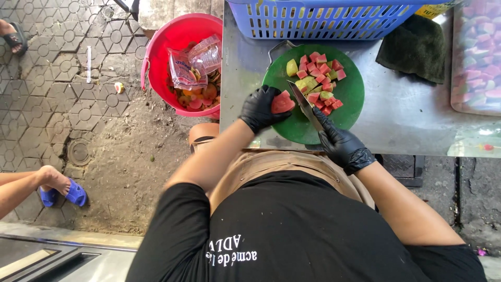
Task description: The person is cutting and slicing guavas and watermelons using a knife on a cutting board.
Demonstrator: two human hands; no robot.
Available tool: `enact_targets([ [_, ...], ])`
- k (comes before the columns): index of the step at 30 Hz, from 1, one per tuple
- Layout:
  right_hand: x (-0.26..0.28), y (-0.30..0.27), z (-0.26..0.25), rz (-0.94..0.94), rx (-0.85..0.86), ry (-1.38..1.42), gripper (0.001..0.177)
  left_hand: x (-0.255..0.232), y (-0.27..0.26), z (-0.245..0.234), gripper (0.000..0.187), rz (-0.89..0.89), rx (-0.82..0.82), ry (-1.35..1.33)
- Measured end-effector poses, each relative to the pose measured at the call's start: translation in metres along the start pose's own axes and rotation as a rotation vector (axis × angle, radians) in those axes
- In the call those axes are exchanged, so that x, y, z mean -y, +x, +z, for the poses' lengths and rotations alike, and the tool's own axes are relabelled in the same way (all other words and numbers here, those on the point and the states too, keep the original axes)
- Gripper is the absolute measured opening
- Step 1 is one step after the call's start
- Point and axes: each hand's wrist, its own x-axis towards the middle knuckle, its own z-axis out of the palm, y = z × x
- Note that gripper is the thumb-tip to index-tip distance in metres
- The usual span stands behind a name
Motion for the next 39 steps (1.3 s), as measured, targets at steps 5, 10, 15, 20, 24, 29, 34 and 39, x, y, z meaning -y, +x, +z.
enact_targets([
  [5, 0.007, 0.008, 0.007, 0.077, 0.061, -0.175, 0.069, -0.016, -0.010, 0.000, 0.079, -0.225, -0.098, -0.225],
  [10, 0.016, 0.027, 0.012, 0.027, 0.123, -0.284, 0.070, -0.002, -0.027, -0.003, 0.094, -0.257, -0.122, -0.214],
  [15, -0.009, 0.041, 0.030, -0.189, -0.005, -0.317, 0.081, 0.007, -0.034, 0.007, 0.068, -0.237, -0.071, -0.290],
  [20, 0.045, 0.029, -0.004, 0.086, 0.196, -0.255, 0.085, 0.011, -0.041, 0.005, 0.069, -0.221, -0.061, -0.429],
  [24, 0.051, 0.017, -0.006, 0.092, 0.175, -0.236, 0.073, 0.014, -0.046, 0.008, 0.061, -0.152, -0.128, -0.475],
  [29, 0.019, 0.034, 0.022, -0.015, 0.189, -0.239, 0.075, 0.018, -0.047, 0.017, 0.058, -0.176, -0.130, -0.461],
  [34, 0.007, 0.052, 0.029, -0.063, 0.116, -0.280, 0.080, 0.023, -0.038, 0.011, 0.056, -0.150, -0.142, -0.352],
  [39, 0.025, 0.038, 0.012, 0.062, 0.212, -0.308, 0.083, 0.003, -0.049, -0.003, 0.062, -0.232, -0.161, -0.416],
])
